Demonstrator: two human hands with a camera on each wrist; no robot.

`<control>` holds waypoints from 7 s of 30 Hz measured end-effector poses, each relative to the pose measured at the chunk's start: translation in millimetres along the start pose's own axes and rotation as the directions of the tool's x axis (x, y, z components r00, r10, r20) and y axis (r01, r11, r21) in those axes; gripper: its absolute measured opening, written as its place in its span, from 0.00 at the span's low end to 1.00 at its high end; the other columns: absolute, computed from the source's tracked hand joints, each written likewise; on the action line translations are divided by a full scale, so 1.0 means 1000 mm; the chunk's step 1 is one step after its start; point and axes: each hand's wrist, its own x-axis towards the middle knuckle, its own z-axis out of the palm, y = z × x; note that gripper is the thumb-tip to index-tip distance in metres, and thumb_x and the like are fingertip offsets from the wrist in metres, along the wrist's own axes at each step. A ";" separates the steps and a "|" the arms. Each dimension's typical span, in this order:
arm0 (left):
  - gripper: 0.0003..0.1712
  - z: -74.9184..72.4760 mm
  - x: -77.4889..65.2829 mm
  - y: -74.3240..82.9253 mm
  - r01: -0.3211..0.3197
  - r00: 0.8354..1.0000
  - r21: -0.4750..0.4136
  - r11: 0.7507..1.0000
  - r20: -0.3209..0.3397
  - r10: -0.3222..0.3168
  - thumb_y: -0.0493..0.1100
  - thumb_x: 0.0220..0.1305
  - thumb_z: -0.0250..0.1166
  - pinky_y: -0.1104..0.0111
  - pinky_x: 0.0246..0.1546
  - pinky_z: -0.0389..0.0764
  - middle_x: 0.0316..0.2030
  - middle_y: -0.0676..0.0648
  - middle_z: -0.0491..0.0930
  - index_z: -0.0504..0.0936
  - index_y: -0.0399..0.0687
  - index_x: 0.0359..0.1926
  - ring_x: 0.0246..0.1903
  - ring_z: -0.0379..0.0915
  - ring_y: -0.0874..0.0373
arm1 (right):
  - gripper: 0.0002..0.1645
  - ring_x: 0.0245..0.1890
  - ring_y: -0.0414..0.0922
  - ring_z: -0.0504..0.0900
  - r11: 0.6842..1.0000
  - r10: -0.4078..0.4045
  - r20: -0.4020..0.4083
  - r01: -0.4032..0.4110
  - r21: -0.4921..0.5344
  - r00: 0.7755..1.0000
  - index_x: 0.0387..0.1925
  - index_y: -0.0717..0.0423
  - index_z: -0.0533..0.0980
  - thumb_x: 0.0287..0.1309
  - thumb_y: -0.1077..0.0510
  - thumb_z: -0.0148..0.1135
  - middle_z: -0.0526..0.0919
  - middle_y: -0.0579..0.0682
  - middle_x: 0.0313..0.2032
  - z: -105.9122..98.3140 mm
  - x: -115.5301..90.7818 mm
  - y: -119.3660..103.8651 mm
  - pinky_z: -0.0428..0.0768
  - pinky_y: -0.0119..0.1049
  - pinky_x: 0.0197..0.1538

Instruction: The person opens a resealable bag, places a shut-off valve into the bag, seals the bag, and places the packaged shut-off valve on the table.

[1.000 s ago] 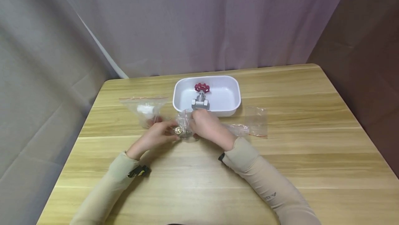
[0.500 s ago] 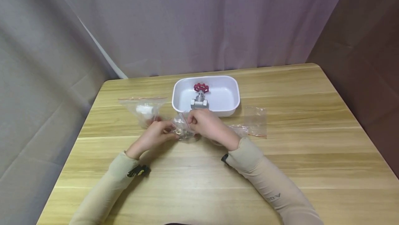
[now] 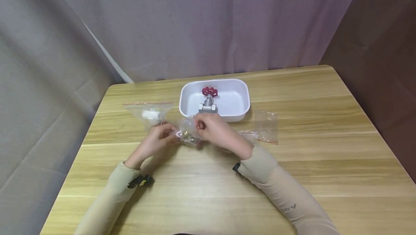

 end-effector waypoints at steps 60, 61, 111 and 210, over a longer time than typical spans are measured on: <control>0.06 -0.042 -0.020 0.026 0.065 0.988 -0.372 0.926 -0.104 -0.111 0.26 0.67 0.61 0.55 0.43 0.85 0.40 0.34 0.83 0.80 0.27 0.44 0.39 0.84 0.36 | 0.25 0.30 0.40 0.81 0.983 -0.044 0.112 0.023 0.183 0.993 0.53 0.53 0.77 0.54 0.59 0.74 0.84 0.45 0.36 -0.029 -0.011 -0.006 0.82 0.36 0.36; 0.06 -0.043 -0.020 0.026 0.070 0.989 -0.367 0.928 -0.093 -0.111 0.26 0.67 0.62 0.56 0.43 0.85 0.40 0.34 0.83 0.80 0.27 0.44 0.39 0.84 0.39 | 0.24 0.31 0.40 0.82 0.984 -0.060 0.090 0.044 0.173 0.994 0.52 0.53 0.77 0.54 0.59 0.74 0.84 0.45 0.36 -0.031 -0.013 -0.007 0.83 0.36 0.38; 0.13 -0.040 -0.044 0.023 0.072 0.945 -0.401 0.913 -0.265 -0.191 0.33 0.68 0.65 0.68 0.40 0.84 0.37 0.39 0.87 0.82 0.23 0.46 0.34 0.84 0.63 | 0.20 0.41 0.57 0.84 0.956 0.286 -0.092 -0.291 -0.048 0.954 0.56 0.59 0.73 0.67 0.56 0.65 0.85 0.64 0.43 -0.083 0.000 0.089 0.81 0.48 0.41; 0.04 -0.038 -0.033 0.101 -0.101 0.877 0.494 0.863 -0.365 0.312 0.38 0.64 0.67 0.69 0.23 0.77 0.24 0.52 0.82 0.86 0.45 0.32 0.23 0.77 0.63 | 0.16 0.17 0.37 0.71 0.984 -0.089 -0.003 0.088 -0.156 0.996 0.21 0.46 0.81 0.62 0.47 0.70 0.76 0.36 0.16 -0.084 0.025 -0.018 0.69 0.34 0.25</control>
